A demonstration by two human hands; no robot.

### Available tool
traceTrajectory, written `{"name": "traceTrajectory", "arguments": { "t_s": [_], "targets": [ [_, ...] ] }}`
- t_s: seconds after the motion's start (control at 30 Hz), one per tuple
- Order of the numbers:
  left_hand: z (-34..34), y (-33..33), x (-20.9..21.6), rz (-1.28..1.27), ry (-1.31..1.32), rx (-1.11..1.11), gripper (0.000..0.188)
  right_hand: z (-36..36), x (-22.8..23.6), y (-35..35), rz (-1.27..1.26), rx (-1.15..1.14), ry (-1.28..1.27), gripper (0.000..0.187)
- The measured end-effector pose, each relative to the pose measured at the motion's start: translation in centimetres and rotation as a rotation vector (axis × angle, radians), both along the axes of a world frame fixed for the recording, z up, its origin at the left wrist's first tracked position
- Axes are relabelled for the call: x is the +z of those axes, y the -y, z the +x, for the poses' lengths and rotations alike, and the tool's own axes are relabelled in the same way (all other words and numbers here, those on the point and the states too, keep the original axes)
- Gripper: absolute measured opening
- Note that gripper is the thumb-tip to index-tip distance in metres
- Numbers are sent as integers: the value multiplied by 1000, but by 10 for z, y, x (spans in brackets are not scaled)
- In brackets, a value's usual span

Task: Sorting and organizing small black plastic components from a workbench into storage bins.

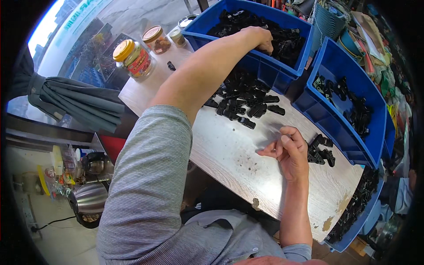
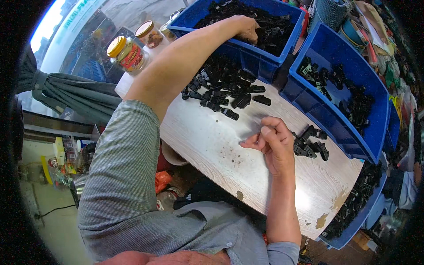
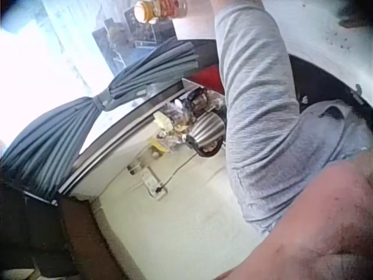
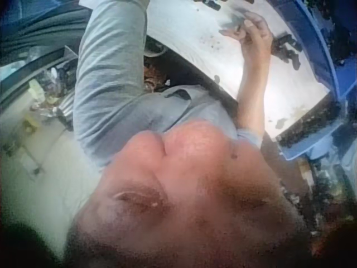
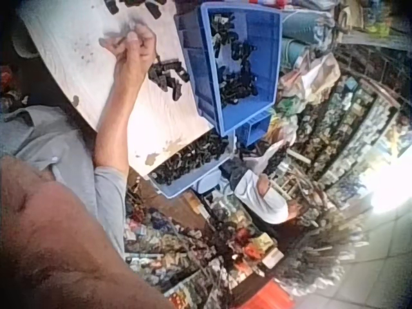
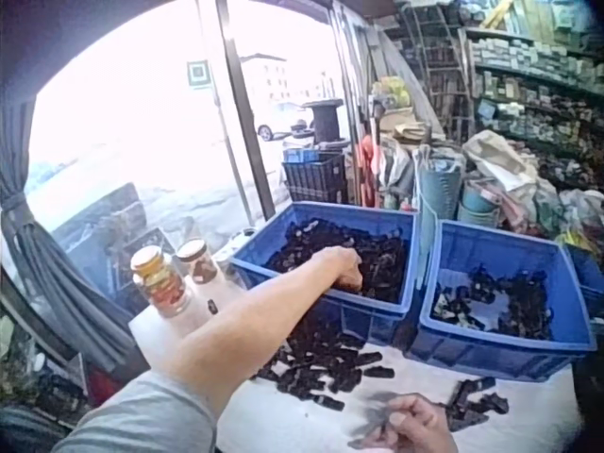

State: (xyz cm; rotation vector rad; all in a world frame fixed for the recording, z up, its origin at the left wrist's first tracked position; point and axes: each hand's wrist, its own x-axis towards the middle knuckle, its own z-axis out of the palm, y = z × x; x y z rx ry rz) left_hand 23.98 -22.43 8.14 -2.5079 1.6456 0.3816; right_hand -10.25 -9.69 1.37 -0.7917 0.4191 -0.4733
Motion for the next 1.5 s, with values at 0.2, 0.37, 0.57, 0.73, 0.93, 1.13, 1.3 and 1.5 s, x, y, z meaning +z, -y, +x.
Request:
{"name": "traceTrajectory", "arguments": {
  "t_s": [0.2, 0.37, 0.57, 0.73, 0.93, 1.13, 1.3, 1.5],
  "targets": [
    [11, -5, 1, -68, 41, -36, 66, 3, 1, -1, 8, 27, 16, 24],
    [5, -10, 11, -187, 20, -32, 45, 1, -3, 2, 10, 15, 25, 22],
    [18, -14, 2, -481, -8, -13, 36, 1, -3, 0, 16, 22, 13, 22],
    [-5, -54, 44, -757, -205, -23, 39, 0, -7, 2, 20, 15, 11, 22],
    [-34, -136, 26, -1169, -277, -51, 35, 2, -4, 2, 18, 17, 12, 22],
    [-74, -184, -21, -1429, -14, -212, 24, 3, 0, 1, 13, 11, -14, 23],
    [-79, -194, -56, -1135, 225, -127, 28, 4, 1, -2, 19, 6, -22, 24],
    [-93, -191, -42, -1133, 189, -74, 41, 4, -1, 0, 10, 6, -14, 24]
  ]
}}
